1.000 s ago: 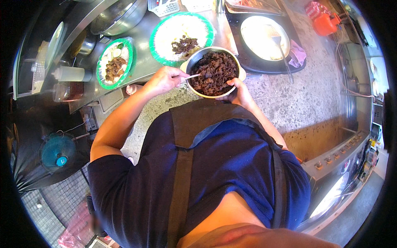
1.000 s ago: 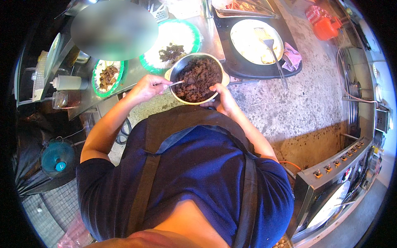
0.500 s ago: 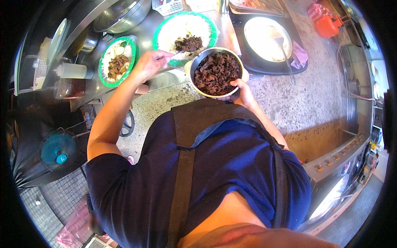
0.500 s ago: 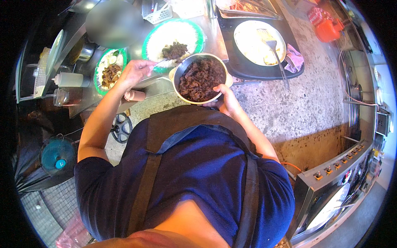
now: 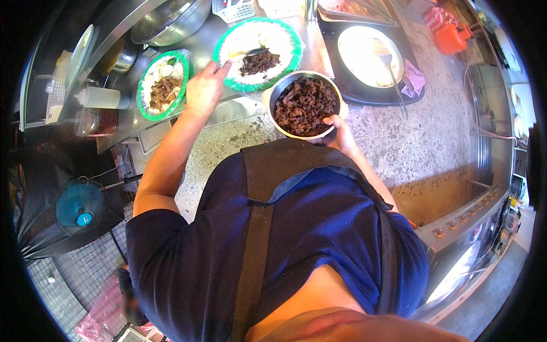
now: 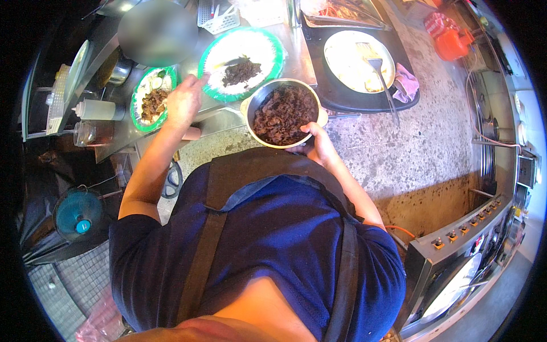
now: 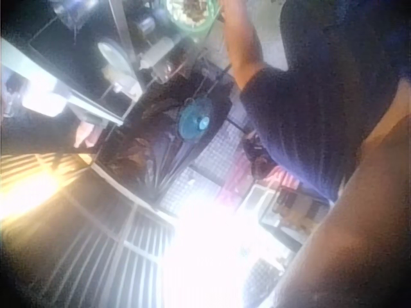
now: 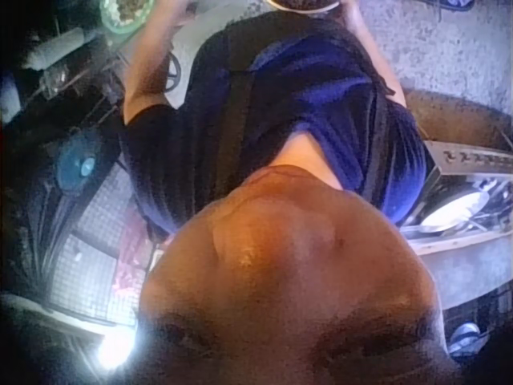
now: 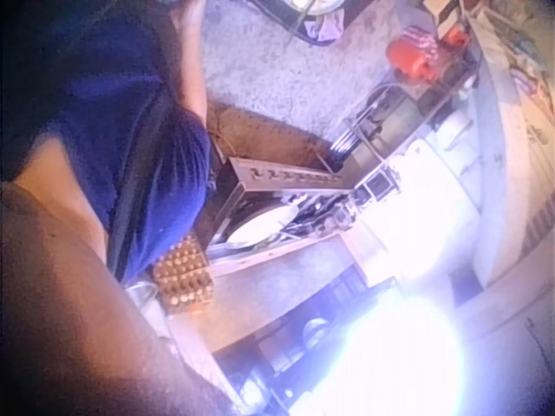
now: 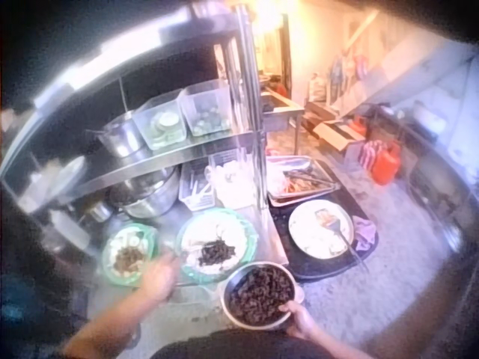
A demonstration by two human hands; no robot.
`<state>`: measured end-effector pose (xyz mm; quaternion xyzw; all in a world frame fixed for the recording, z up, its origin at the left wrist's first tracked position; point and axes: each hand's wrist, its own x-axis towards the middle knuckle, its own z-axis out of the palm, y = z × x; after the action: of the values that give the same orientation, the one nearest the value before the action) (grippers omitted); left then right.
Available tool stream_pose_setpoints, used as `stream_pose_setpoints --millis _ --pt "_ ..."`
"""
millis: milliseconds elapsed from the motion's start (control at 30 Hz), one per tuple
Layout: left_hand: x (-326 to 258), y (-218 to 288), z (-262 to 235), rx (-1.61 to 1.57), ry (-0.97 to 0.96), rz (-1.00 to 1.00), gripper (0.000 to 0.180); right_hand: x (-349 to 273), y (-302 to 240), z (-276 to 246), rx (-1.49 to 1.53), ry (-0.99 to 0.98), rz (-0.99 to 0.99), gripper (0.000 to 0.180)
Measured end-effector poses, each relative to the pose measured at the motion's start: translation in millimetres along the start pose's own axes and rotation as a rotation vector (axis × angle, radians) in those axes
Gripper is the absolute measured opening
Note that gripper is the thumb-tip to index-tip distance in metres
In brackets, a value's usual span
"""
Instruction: The person assembles two rice bowls by cutting meat with scissors, adding a dark topping with a spoon, and drizzling sauces from squeeze bottles. The person also places plastic forks and spoons into the bowls.
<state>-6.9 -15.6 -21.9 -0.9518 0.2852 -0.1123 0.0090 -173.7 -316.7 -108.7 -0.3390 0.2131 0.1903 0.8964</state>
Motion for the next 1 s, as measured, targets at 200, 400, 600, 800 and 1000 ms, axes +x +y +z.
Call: stream_pose_setpoints --millis 200,400,600,800,1000 --pt "-4.3 -2.0 20.5 0.081 -0.024 0.004 0.038 -0.2 -2.5 1.6 -0.012 -0.003 -0.002 0.054" --pt "-5.0 1.6 -1.0 0.134 0.062 0.023 0.037 0.4 -1.7 3.0 -0.013 0.03 -0.006 0.052" --pt "-10.9 -4.7 17.8 0.089 0.082 0.065 0.037 0.7 -5.6 9.3 -0.015 0.012 0.0 0.053" --pt "-23.6 28.3 -45.1 -0.199 -0.054 0.144 0.03 7.6 -3.9 2.7 -0.012 0.008 -0.006 0.054" --pt "-19.2 68.1 -16.4 -0.551 -0.398 0.158 0.024 9.5 -3.1 13.0 -0.01 0.007 -0.025 0.054"
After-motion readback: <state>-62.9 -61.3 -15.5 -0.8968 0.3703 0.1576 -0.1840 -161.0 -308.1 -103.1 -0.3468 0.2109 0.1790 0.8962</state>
